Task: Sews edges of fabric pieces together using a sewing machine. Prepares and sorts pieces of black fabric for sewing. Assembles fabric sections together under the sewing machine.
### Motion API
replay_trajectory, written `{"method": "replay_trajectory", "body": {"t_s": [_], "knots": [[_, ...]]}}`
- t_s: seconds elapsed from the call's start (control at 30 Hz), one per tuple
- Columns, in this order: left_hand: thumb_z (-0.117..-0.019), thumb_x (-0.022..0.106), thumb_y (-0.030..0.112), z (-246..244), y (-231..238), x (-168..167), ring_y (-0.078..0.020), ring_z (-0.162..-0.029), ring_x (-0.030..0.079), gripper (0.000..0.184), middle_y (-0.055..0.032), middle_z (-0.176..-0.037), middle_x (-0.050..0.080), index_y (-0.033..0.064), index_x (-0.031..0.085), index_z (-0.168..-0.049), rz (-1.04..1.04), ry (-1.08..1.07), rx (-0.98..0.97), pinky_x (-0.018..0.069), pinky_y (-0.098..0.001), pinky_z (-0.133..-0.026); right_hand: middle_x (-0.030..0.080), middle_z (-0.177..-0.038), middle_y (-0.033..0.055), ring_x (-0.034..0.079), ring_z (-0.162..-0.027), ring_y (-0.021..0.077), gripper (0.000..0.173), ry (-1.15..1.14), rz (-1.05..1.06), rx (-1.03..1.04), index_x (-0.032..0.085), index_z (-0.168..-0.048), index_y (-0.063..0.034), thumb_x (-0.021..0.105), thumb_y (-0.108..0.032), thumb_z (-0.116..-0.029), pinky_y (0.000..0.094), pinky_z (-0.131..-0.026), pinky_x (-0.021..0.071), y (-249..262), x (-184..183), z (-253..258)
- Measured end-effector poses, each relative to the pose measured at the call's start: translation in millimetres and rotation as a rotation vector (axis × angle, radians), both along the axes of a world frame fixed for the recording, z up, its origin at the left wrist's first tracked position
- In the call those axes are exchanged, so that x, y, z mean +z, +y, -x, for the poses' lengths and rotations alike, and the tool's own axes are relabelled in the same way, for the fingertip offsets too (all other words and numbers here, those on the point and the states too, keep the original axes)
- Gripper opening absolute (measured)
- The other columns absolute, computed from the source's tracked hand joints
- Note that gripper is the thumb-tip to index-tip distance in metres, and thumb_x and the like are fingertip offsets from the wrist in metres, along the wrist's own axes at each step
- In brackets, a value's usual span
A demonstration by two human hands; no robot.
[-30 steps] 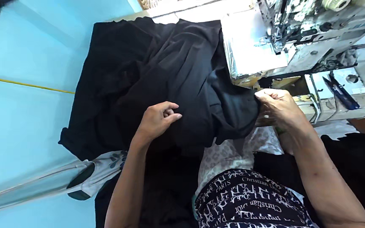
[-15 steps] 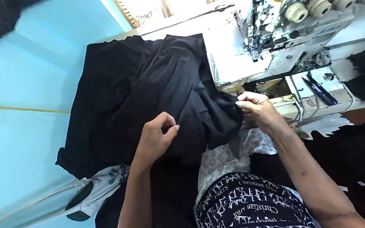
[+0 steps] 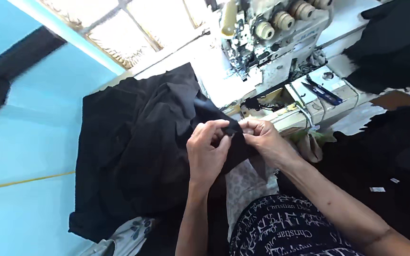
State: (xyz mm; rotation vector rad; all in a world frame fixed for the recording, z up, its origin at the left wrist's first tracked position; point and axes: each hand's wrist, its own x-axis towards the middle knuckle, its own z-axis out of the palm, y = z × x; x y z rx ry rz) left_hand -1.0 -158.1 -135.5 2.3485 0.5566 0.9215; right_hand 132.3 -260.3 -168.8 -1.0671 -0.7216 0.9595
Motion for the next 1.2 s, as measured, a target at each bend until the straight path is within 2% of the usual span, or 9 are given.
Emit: {"method": "replay_trajectory", "body": {"t_s": [0.13,0.27,0.37,0.43,0.5,0.57,0.77,1.0,1.2], "knots": [[-0.0840,0.072,0.005,1.2,6.0,0.1,-0.0061,-0.080,0.056,0.019,-0.0035,-0.085,0.060,0.0021,0.075,-0.102,-0.074,0.052,0.046,0.0457,-0.0166,-0.071,0.068,-0.084,0.0013,0.061,-0.067,0.0016,0.019,0.035,0.007,0.036,0.069,-0.106,-0.0004,0.058,0.010,-0.0948,0.0173,-0.063,0.0535,0.3,-0.3,0.3],[-0.0902,0.068,0.004,5.1,16.8,-2.6,-0.0067,-0.105,0.059,0.012,-0.0068,-0.107,0.063,0.0001,0.075,-0.100,0.030,-0.029,-0.056,0.0493,-0.0174,-0.091,0.069,-0.082,0.0005,0.061,-0.068,0.0005,0.020,0.051,0.003,0.073,0.070,-0.106,0.0003,0.058,0.011,-0.0946,0.0172,-0.065,0.0535,0.7,-2.8,0.4],[-0.0918,0.060,0.000,3.1,23.9,-5.5,-0.0093,-0.112,0.062,0.014,-0.0081,-0.111,0.068,-0.0027,0.072,-0.099,0.062,-0.077,-0.129,0.0505,-0.0231,-0.097,0.070,-0.079,0.0007,0.063,-0.068,0.0001,0.018,0.077,0.026,0.083,0.070,-0.106,0.0014,0.059,0.011,-0.0948,0.0173,-0.066,0.0541,-1.2,-3.1,1.6],[-0.0922,0.056,-0.001,1.5,22.2,-5.5,-0.0060,-0.106,0.065,0.016,-0.0044,-0.107,0.070,-0.0023,0.070,-0.101,0.098,-0.091,-0.148,0.0529,-0.0235,-0.095,0.071,-0.081,0.0015,0.063,-0.069,0.0009,0.017,0.107,0.050,0.064,0.070,-0.106,0.0016,0.060,0.009,-0.0952,0.0176,-0.067,0.0547,-1.2,-3.5,1.6],[-0.0951,0.060,0.002,1.1,14.8,-1.0,0.0040,-0.089,0.064,0.011,0.0054,-0.097,0.069,0.0021,0.069,-0.101,0.127,-0.102,-0.151,0.0546,-0.0151,-0.081,0.071,-0.081,0.0010,0.064,-0.069,0.0008,0.017,0.143,0.052,0.031,0.070,-0.108,0.0007,0.059,0.008,-0.0960,0.0176,-0.067,0.0545,0.9,-7.0,0.4],[-0.0978,0.063,0.007,3.5,9.2,4.0,0.0062,-0.080,0.061,0.008,0.0095,-0.090,0.067,0.0064,0.070,-0.100,0.148,-0.103,-0.207,0.0530,-0.0120,-0.072,0.072,-0.081,0.0002,0.064,-0.068,0.0001,0.017,0.186,0.042,-0.005,0.070,-0.108,0.0001,0.060,0.007,-0.0966,0.0173,-0.066,0.0545,4.5,-9.5,-1.5],[-0.0914,0.071,0.003,4.2,9.0,-3.6,0.0000,-0.086,0.063,0.007,0.0069,-0.092,0.066,0.0074,0.076,-0.095,0.178,-0.144,-0.202,0.0550,-0.0150,-0.075,0.073,-0.085,0.0019,0.066,-0.070,0.0018,0.023,0.293,0.030,0.037,0.069,-0.112,0.0009,0.056,0.011,-0.0959,0.0183,-0.067,0.0554,9.6,-4.9,3.3],[-0.0834,0.071,-0.006,5.6,10.9,-3.0,0.0019,-0.076,0.062,0.015,0.0067,-0.085,0.064,0.0036,0.075,-0.094,0.214,-0.131,-0.051,0.0550,-0.0137,-0.069,0.073,-0.082,0.0005,0.065,-0.072,-0.0007,0.025,0.281,0.018,0.086,0.070,-0.111,0.0032,0.056,0.015,-0.0937,0.0170,-0.070,0.0548,11.9,-4.2,10.6],[-0.0836,0.071,-0.006,5.5,10.7,-4.1,0.0016,-0.075,0.062,0.014,0.0071,-0.084,0.063,0.0043,0.075,-0.092,0.251,-0.132,-0.054,0.0544,-0.0136,-0.069,0.073,-0.083,0.0007,0.064,-0.073,-0.0016,0.024,0.242,0.039,0.108,0.071,-0.110,0.0041,0.056,0.015,-0.0940,0.0160,-0.070,0.0539,11.8,-5.0,9.8]]}}
